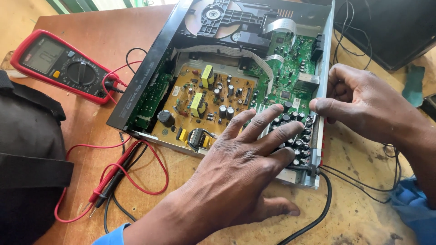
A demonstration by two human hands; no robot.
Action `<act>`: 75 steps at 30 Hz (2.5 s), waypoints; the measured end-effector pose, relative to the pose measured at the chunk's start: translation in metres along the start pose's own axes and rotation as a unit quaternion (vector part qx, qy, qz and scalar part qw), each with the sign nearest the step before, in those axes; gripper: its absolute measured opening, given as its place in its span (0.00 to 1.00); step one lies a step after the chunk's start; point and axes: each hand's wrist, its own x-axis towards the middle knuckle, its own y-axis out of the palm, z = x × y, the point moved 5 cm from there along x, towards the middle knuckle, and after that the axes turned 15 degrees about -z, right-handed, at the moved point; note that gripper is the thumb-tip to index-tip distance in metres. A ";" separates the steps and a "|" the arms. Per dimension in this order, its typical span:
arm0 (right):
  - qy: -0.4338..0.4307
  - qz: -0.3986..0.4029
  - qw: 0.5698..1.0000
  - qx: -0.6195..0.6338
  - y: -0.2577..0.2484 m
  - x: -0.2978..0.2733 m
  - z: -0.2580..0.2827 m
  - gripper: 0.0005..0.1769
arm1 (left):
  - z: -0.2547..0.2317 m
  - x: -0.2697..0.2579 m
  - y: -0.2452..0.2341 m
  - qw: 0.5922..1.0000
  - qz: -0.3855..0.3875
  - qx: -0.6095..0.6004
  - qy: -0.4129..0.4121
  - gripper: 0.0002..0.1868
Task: The person connects wires to the rear terminals of an open DVD player and uses a multimeter to test the circuit. They then rotate the device to access the front panel and continue testing with the multimeter probes.
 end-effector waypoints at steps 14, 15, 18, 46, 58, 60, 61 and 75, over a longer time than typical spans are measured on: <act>0.022 0.002 1.000 0.022 0.003 0.000 0.001 0.15 | 0.003 -0.001 0.003 0.999 0.017 0.015 -0.024 0.40; 0.029 0.001 0.999 0.031 0.003 -0.001 0.001 0.14 | 0.003 -0.001 0.004 0.999 0.026 0.018 -0.022 0.43; 0.013 0.001 0.999 0.031 0.003 0.001 -0.002 0.15 | 0.004 -0.001 0.002 0.999 0.031 0.017 -0.026 0.44; 0.006 0.001 1.000 0.030 0.001 -0.001 0.001 0.15 | -0.004 -0.004 0.007 1.000 0.009 0.023 0.004 0.42; 0.006 0.012 1.000 -0.025 -0.007 -0.006 0.008 0.23 | -0.008 -0.003 0.005 0.999 -0.003 0.021 0.025 0.41; -0.009 0.022 0.999 -0.026 -0.010 -0.006 0.009 0.22 | -0.009 -0.002 0.004 0.999 0.008 0.037 0.020 0.41; -0.004 0.019 1.000 -0.023 -0.013 -0.007 0.012 0.22 | -0.010 -0.001 0.004 0.999 0.011 0.035 0.025 0.41; -0.155 0.084 0.983 0.052 -0.033 -0.024 -0.016 0.25 | -0.029 0.015 -0.019 0.998 -0.057 -0.017 -0.018 0.21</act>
